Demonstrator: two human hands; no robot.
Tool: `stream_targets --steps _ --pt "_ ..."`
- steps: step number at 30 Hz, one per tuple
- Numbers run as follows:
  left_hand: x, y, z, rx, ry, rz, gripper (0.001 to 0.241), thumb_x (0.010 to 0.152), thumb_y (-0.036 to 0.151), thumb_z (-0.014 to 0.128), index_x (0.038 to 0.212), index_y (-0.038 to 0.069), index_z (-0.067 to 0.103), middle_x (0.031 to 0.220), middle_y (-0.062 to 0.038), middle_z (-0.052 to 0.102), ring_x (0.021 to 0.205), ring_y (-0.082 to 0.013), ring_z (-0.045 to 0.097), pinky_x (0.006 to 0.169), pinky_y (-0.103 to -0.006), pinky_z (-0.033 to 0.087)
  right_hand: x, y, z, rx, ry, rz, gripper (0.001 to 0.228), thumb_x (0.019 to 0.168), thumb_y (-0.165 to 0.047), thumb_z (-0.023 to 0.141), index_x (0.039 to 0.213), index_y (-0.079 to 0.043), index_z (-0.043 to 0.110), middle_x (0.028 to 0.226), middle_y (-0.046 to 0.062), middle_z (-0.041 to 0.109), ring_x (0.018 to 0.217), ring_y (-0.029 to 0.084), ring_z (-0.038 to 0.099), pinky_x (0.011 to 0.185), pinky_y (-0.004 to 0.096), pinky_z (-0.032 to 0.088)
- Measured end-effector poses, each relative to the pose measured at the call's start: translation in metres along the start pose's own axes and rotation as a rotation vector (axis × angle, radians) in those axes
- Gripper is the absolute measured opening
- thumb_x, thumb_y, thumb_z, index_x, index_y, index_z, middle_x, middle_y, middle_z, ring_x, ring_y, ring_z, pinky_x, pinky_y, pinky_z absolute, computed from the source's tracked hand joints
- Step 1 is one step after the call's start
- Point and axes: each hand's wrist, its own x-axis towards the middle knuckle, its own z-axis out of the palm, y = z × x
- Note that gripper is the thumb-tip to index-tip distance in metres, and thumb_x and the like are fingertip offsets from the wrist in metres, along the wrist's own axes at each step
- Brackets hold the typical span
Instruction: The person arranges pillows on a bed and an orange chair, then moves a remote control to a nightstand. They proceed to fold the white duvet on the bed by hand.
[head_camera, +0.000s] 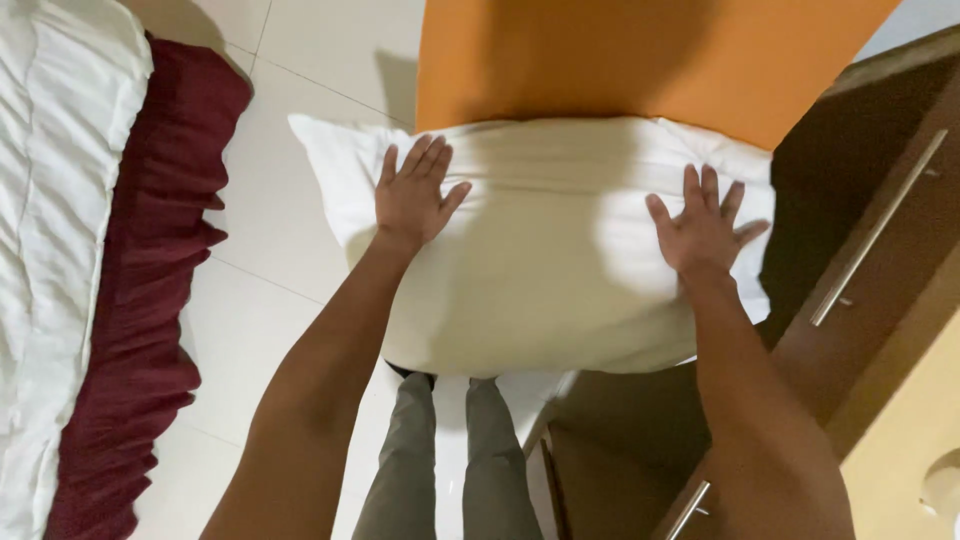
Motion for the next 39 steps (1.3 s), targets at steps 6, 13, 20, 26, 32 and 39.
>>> stream_targets --steps 6,13,20,26,32,39 --pt "-0.067 0.015 -0.019 -0.041 0.428 -0.028 0.064 0.112 0.051 0.053 0.164 0.015 0.044 0.174 -0.007 0.033 0.164 -0.0285 0.021 0.133 -0.0581 0.011 -0.050 0.039 0.005 0.214 0.317 -0.132 0.073 0.107 -0.064 0.038 0.166 -0.022 0.034 0.177 0.014 0.016 0.162 0.047 0.007 0.121 0.078 -0.001" --pt "-0.149 0.110 -0.002 -0.170 0.227 0.067 0.072 0.094 0.050 0.060 0.154 0.013 0.047 0.168 -0.015 0.028 0.156 -0.0411 0.020 0.120 -0.0675 0.009 -0.131 -0.059 0.067 0.107 0.406 -0.636 0.078 0.098 -0.060 0.054 0.162 -0.018 0.040 0.172 0.016 0.023 0.157 0.048 0.017 0.117 0.079 0.007" --pt "-0.112 0.060 0.050 -0.093 0.311 0.097 0.064 0.102 0.051 0.057 0.159 0.021 0.047 0.169 -0.003 0.036 0.156 -0.0280 0.028 0.127 -0.0585 0.014 -0.096 -0.029 0.080 -0.040 0.423 -0.489 0.078 0.097 -0.064 0.057 0.160 -0.022 0.041 0.171 0.007 0.032 0.158 0.042 0.020 0.122 0.074 0.013" --pt "-0.113 0.029 0.023 -0.044 0.344 0.026 0.064 0.100 0.051 0.060 0.156 0.022 0.049 0.165 -0.002 0.040 0.154 -0.0267 0.032 0.126 -0.0589 0.016 -0.083 0.009 0.060 -0.020 0.389 -0.308 0.079 0.095 -0.064 0.054 0.158 -0.019 0.041 0.168 0.013 0.031 0.154 0.047 0.020 0.115 0.075 0.007" --pt "-0.155 0.095 0.010 -0.183 0.307 0.085 0.069 0.094 0.043 0.062 0.153 0.012 0.045 0.163 -0.015 0.034 0.152 -0.0373 0.027 0.121 -0.0650 0.011 -0.125 -0.016 0.092 0.070 0.611 -0.342 0.074 0.102 -0.052 0.052 0.164 -0.014 0.037 0.174 0.016 0.026 0.159 0.046 0.020 0.121 0.074 0.007" --pt "-0.165 0.093 0.045 -0.254 0.244 0.199 0.063 0.101 0.040 0.056 0.160 0.019 0.043 0.170 -0.009 0.033 0.159 -0.0274 0.023 0.127 -0.0549 0.013 -0.155 -0.044 0.124 0.035 0.460 -0.599 0.068 0.097 -0.052 0.052 0.156 -0.020 0.043 0.166 0.012 0.034 0.152 0.042 0.028 0.118 0.071 0.019"
